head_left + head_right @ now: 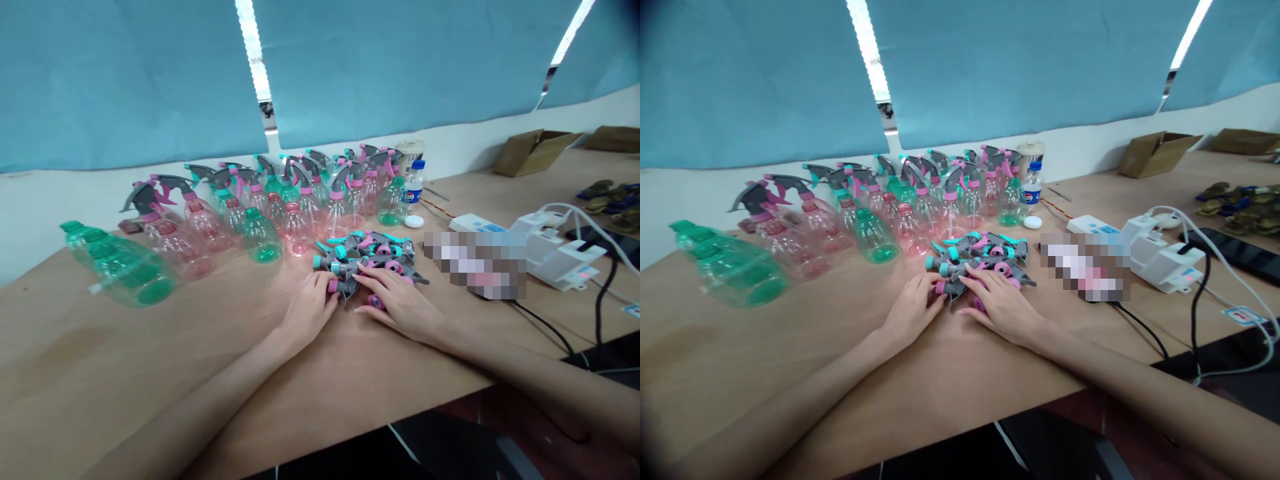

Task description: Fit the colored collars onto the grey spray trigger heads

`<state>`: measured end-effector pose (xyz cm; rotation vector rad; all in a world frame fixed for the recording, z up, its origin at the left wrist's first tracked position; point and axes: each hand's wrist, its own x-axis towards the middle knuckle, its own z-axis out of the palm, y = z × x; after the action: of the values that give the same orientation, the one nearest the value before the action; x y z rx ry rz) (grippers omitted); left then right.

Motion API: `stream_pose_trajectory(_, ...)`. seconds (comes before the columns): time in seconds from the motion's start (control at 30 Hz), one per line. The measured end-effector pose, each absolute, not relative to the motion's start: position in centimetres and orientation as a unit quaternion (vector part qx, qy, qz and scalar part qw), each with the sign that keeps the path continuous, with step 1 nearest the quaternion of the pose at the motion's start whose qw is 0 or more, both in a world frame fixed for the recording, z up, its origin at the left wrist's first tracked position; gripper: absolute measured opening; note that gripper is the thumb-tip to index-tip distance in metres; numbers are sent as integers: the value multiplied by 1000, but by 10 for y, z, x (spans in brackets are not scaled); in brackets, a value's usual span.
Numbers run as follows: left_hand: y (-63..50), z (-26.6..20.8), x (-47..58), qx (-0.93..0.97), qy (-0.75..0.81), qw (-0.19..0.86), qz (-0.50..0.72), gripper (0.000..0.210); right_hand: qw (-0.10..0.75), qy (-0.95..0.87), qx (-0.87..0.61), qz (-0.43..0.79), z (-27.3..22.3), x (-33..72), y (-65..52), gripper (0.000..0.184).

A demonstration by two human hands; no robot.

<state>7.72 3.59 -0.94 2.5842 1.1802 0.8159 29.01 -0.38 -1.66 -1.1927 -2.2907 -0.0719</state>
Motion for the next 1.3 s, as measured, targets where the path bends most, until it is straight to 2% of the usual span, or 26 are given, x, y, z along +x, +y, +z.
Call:
stream_pose_trajectory(0.13,27,-8,63,858,407,135,282,20,275,-848,-453,-17,-15,288,-6,47)
stream_pose_trajectory(0.33,17,-6,48,840,401,202,304,19,262,-852,-451,-39,-8,283,-4,52)
stream_pose_trajectory(0.57,4,-7,44,818,361,304,329,22,254,-887,-380,-65,-7,274,7,36)
stream_pose_trajectory(0.93,-15,10,17,863,366,227,264,21,184,-871,-444,-101,-4,272,4,27)
stream_pose_trajectory(1.13,-20,9,13,818,369,283,337,18,193,-895,-390,-93,3,257,-1,39)
stream_pose_trajectory(1.23,-20,8,13,808,369,247,387,17,179,-930,-314,-65,0,252,5,45)
stream_pose_trajectory(1.3,-21,10,12,800,374,209,420,18,176,-939,-292,-50,-3,252,10,42)
